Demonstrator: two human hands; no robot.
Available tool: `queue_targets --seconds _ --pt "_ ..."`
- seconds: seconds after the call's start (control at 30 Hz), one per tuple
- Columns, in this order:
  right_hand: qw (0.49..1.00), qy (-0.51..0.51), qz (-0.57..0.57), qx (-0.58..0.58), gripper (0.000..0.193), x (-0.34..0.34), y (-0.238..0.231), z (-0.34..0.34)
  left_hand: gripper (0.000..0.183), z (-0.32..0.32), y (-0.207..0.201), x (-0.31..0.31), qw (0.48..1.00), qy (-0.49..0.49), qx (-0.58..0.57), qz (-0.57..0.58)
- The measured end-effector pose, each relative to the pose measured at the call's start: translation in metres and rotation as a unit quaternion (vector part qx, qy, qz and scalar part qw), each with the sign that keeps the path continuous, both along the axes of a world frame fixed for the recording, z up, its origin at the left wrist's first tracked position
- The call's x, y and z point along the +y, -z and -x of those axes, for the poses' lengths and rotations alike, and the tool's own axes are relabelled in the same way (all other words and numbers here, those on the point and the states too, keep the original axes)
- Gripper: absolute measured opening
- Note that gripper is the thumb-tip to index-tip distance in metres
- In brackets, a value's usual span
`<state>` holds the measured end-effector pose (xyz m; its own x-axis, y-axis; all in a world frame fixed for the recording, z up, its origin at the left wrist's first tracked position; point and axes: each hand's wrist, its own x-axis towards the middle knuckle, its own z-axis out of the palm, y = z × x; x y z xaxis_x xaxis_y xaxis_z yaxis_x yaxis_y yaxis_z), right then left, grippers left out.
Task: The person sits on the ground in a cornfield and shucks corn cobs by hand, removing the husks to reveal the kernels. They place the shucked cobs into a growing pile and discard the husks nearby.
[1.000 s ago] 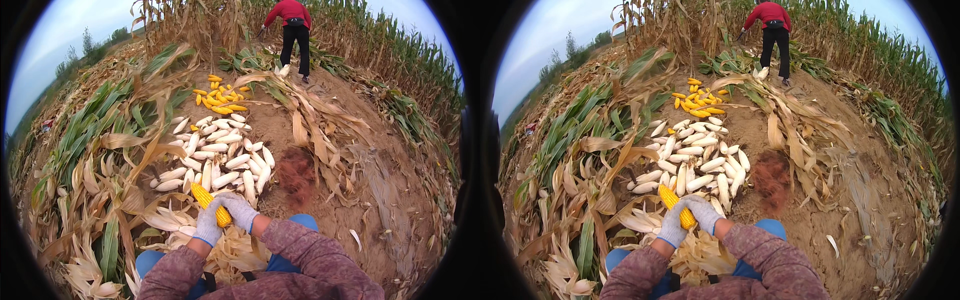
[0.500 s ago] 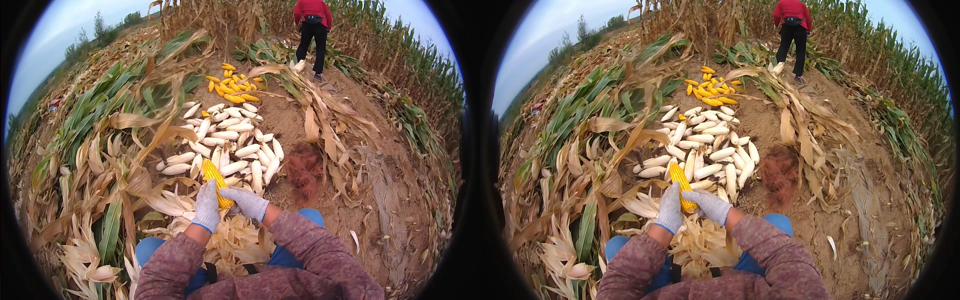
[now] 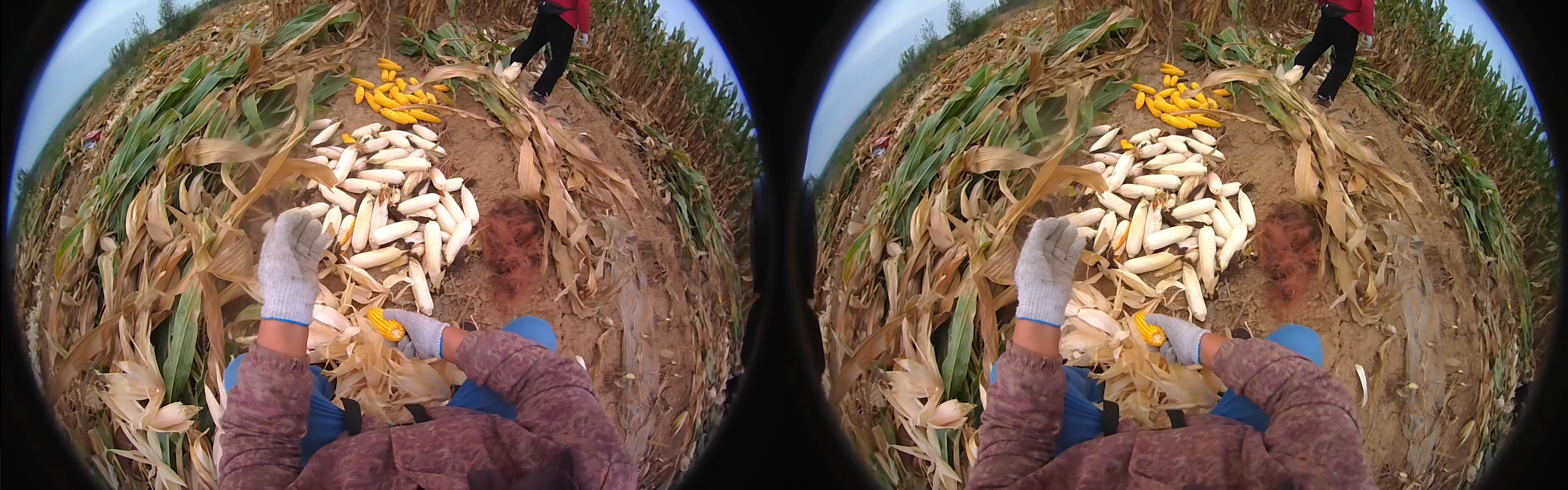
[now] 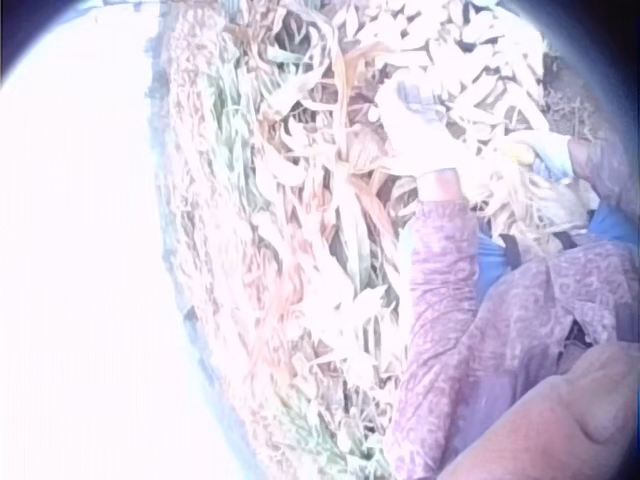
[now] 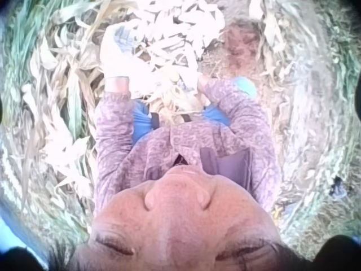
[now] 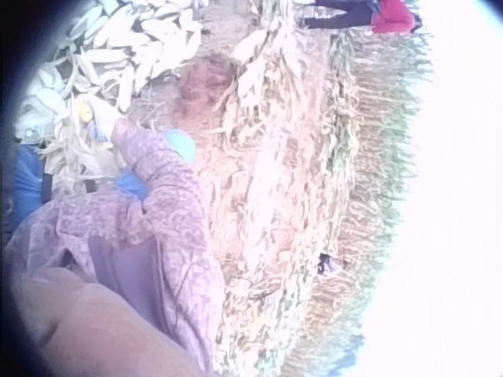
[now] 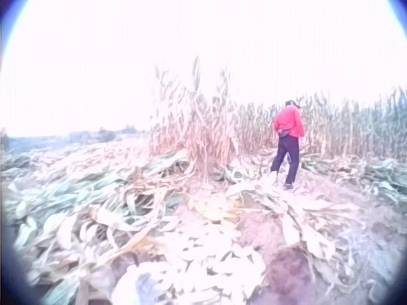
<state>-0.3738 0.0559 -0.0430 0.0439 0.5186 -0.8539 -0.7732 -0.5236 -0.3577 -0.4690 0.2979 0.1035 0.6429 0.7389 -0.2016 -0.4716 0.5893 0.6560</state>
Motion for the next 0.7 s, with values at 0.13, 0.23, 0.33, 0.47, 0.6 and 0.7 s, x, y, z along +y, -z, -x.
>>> queue_targets --seconds 0.13,0.23,0.33,0.47,0.6,0.7 --pt "0.987 0.151 -0.052 -0.015 0.045 0.028 -0.01 -0.045 0.024 -0.001 -0.015 0.005 0.999 -0.004 -0.025 0.029" --pt "0.869 0.351 -0.322 -0.136 0.051 0.079 -0.083 -0.114 0.027 0.002 -0.02 0.01 0.999 -0.004 -0.029 0.025" --pt "0.798 0.341 -0.368 -0.334 0.061 0.081 -0.14 -0.145 0.026 0.012 -0.02 0.012 1.0 -0.017 -0.018 0.016" --pt "0.843 0.345 -0.226 -0.345 0.033 0.053 -0.099 -0.171 0.03 0.016 -0.012 0.02 0.999 0.008 -0.014 0.035" --pt "0.881 0.284 -0.028 -0.377 0.027 0.008 0.0 -0.185 0.032 0.021 -0.008 0.019 0.989 0.091 -0.113 0.033" --pt "0.877 0.1 0.096 -0.459 0.04 -0.031 0.102 -0.191 0.033 0.01 -0.013 0.014 0.984 0.119 -0.124 0.035"
